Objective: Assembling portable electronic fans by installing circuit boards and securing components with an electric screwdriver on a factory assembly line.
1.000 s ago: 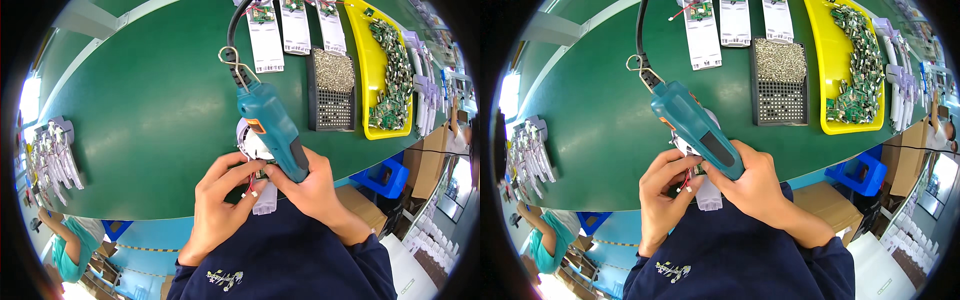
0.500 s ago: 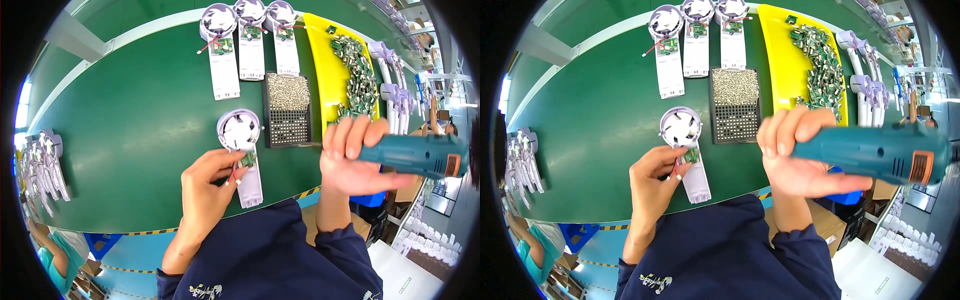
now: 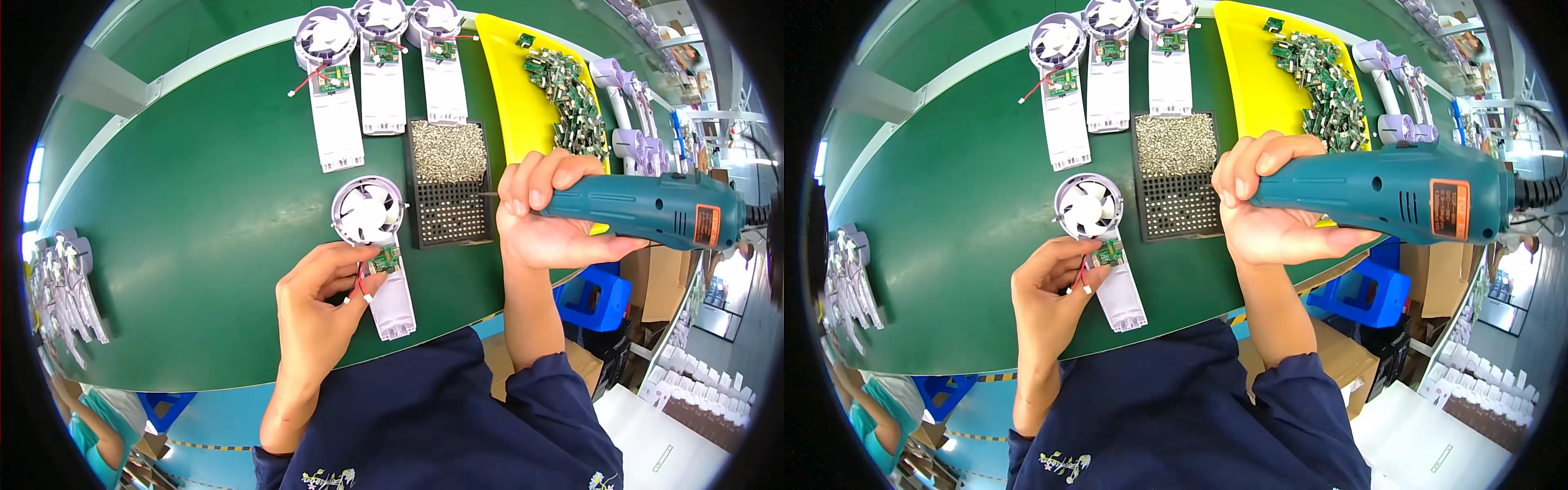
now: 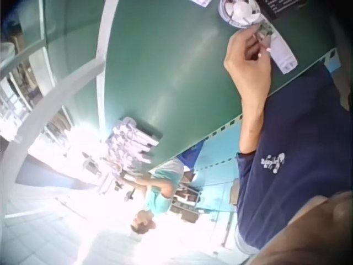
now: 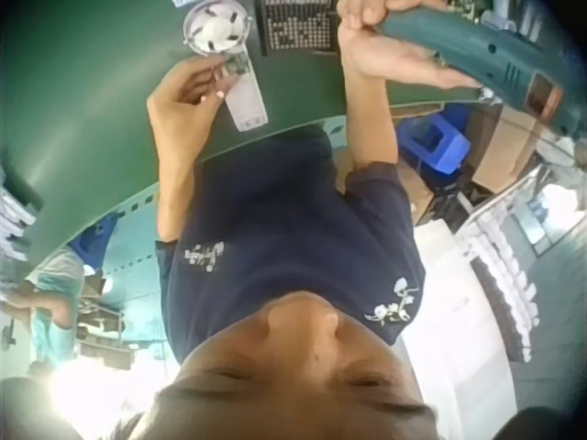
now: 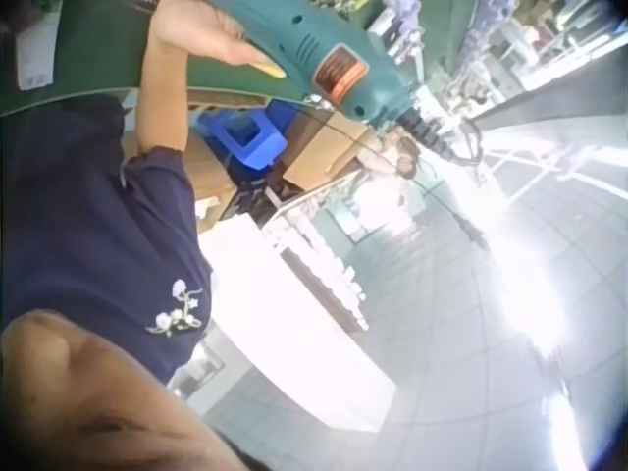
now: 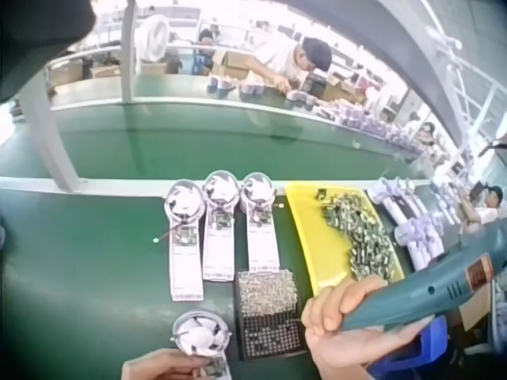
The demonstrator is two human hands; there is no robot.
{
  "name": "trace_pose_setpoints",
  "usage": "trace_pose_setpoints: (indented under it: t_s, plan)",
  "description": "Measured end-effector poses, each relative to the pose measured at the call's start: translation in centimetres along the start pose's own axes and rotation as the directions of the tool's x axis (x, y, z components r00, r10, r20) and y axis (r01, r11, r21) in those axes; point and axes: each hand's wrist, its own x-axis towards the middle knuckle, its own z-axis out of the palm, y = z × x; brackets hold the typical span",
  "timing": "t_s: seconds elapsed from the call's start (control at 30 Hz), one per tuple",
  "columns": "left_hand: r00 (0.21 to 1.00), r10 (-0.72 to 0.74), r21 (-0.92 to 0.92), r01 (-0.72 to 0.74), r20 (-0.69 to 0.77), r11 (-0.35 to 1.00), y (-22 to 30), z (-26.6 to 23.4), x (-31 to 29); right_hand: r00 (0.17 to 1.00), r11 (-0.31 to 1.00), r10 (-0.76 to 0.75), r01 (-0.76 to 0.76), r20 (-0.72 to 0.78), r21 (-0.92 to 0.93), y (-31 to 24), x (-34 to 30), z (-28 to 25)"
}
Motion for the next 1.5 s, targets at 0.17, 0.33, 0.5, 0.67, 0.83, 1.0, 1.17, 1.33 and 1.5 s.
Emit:
trace_pose_setpoints:
  t_s: [0.17,0.33,0.5,0.67,0.83,1.0,1.17,1.33,1.5]
  plan:
    - [1.0,-0.009,0.002,0.009,0.0,1.0,0.0,0.0,0.1,1.0,1.0,0.017,-0.017,-0.016,-0.003,0.3,-0.1,-0.3]
    - [1.0,0.002,-0.018,-0.002,0.003,1.0,-0.1,0.0,0.1,0.999,0.999,0.042,-0.042,0.007,0.005,0.2,0.0,-0.4]
    - [1.0,0.01,-0.025,-0.01,0.002,1.0,-0.3,-0.1,0.1,0.997,1.0,0.027,-0.026,0.075,-0.011,0.7,-0.2,-0.5]
    - [1.0,0.029,-0.012,-0.029,0.0,1.0,-0.3,-0.1,-0.1,0.996,0.999,-0.025,0.023,0.087,0.023,0.1,-0.5,-0.1]
    - [0.998,0.066,-0.021,-0.066,-0.003,0.998,-0.4,0.0,-0.1,0.975,0.998,0.004,-0.016,0.221,0.053,-2.5,-1.2,2.7]
    - [0.999,0.047,-0.022,-0.047,-0.008,0.999,-0.4,0.0,0.1,0.959,0.982,0.142,-0.167,0.243,0.085,-1.8,-4.9,6.3]
    - [0.997,0.073,-0.015,-0.073,-0.008,0.997,-0.3,-0.1,0.1,0.949,0.986,0.156,-0.168,0.273,0.02,-1.1,-5.9,7.1]
    - [0.998,0.068,-0.007,-0.068,0.013,0.998,-0.7,-0.4,0.0,0.952,0.977,0.192,-0.208,0.239,0.046,-0.3,-6.2,7.2]
    - [0.995,0.1,-0.023,-0.099,0.012,0.995,-0.7,-0.4,0.2,0.939,0.987,0.162,-0.157,0.303,-0.043,-0.2,-6.4,7.4]
